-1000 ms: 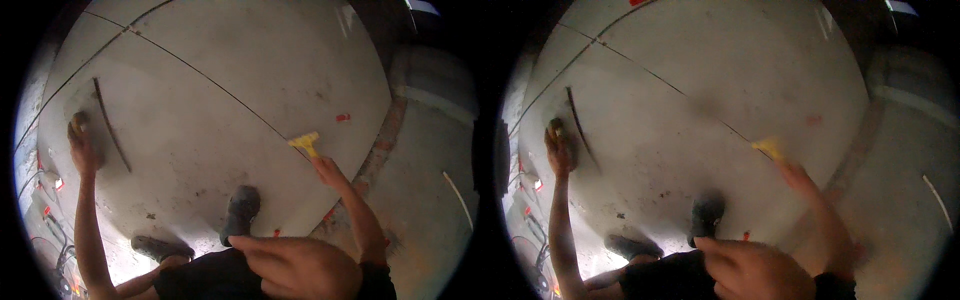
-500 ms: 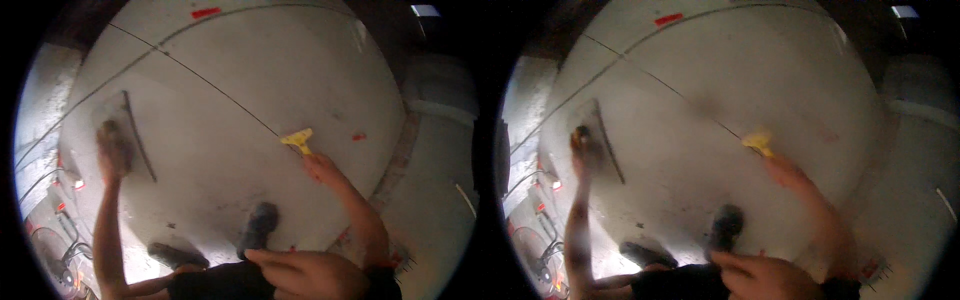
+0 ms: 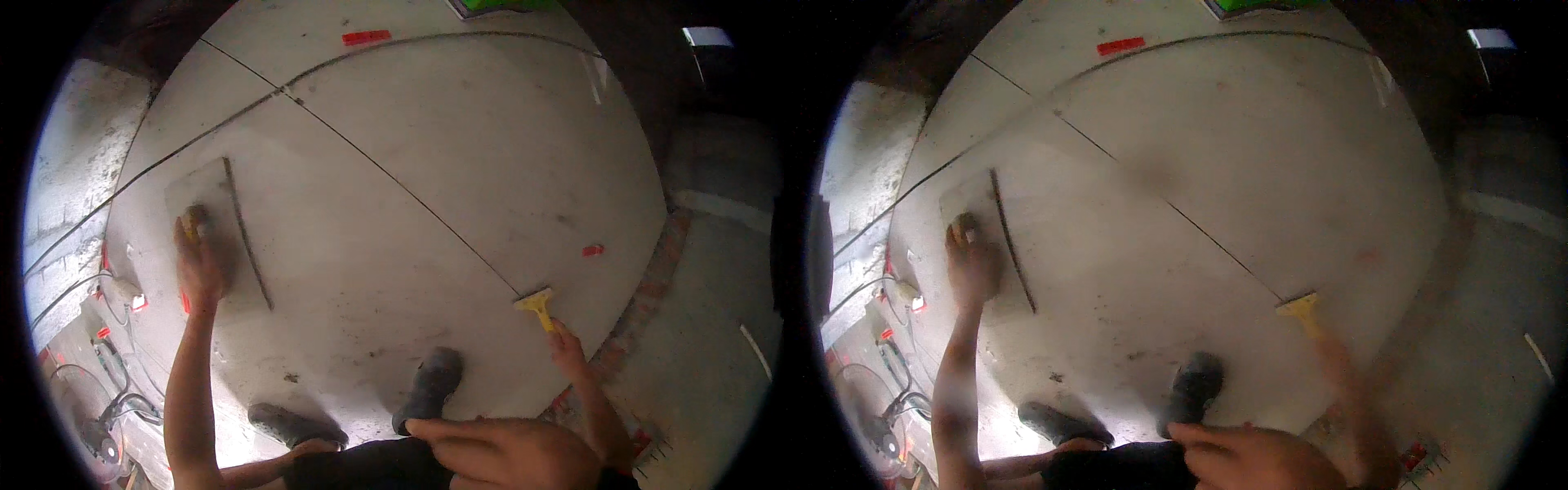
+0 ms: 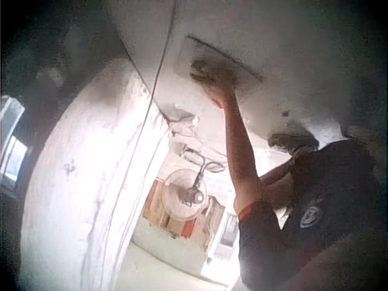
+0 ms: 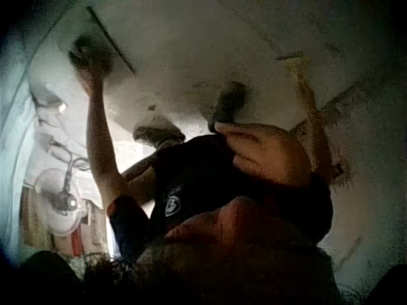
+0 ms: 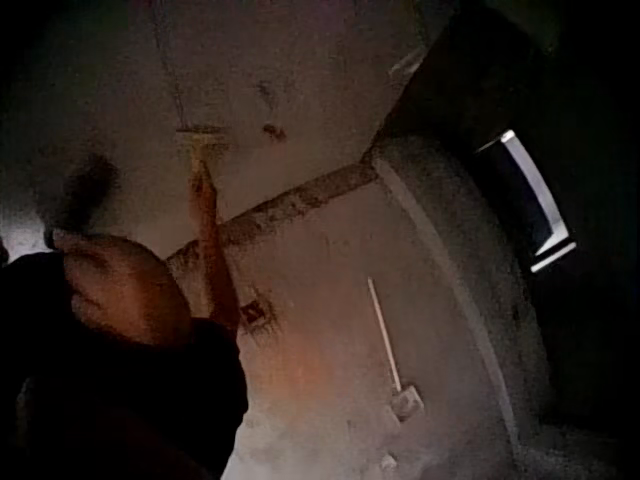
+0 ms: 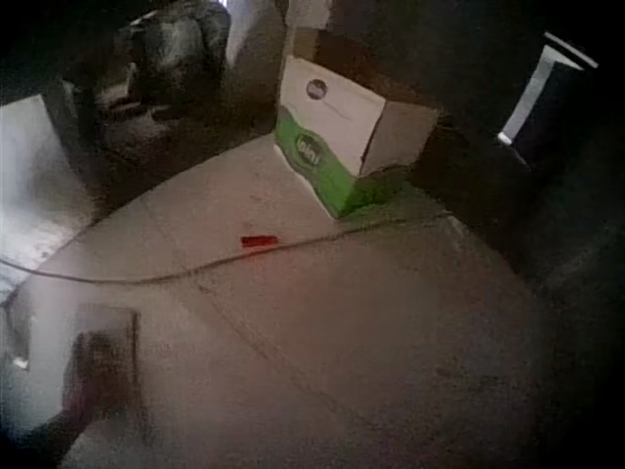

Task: The person applies grout to the gaps between floor tiles using a float and clears the grout lines using a scraper while moving across the floor.

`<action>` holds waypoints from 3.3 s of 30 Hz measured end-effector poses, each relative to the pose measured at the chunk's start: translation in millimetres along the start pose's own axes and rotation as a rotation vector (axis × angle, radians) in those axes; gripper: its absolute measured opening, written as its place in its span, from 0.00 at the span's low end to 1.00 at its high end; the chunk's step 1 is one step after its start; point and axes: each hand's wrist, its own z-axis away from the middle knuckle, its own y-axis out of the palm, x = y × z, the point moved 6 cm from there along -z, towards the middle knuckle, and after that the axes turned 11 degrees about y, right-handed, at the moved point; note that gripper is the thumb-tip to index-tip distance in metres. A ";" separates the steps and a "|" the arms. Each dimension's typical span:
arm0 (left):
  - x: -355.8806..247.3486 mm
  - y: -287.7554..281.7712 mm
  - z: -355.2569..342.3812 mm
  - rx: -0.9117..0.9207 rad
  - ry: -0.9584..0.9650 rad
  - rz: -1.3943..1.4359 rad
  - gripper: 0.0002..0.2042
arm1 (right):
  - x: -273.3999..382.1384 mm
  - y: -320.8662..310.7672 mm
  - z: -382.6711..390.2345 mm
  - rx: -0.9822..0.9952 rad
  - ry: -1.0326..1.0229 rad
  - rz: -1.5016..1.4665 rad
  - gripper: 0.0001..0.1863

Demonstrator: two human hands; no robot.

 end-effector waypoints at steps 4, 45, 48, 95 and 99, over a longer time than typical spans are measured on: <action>-3.1 -30.4 -5.5 -0.221 -0.293 0.565 0.28 | 12.9 24.5 -10.2 -0.035 -0.145 -0.061 0.23; -13.5 -49.2 -8.7 -0.317 -0.474 0.788 0.28 | 268.2 31.1 -26.1 -0.506 -0.751 0.213 0.29; -0.8 -50.2 -2.7 -0.311 -0.506 0.774 0.28 | 291.1 32.3 -29.6 -0.417 -0.740 0.140 0.28; -3.1 -54.3 -2.4 -0.315 -0.536 0.786 0.29 | 288.2 44.3 -19.0 -0.522 -0.745 0.168 0.31; -5.7 -56.0 -5.3 -0.334 -0.500 0.751 0.28 | 271.6 41.2 -15.4 -0.574 -0.770 0.183 0.32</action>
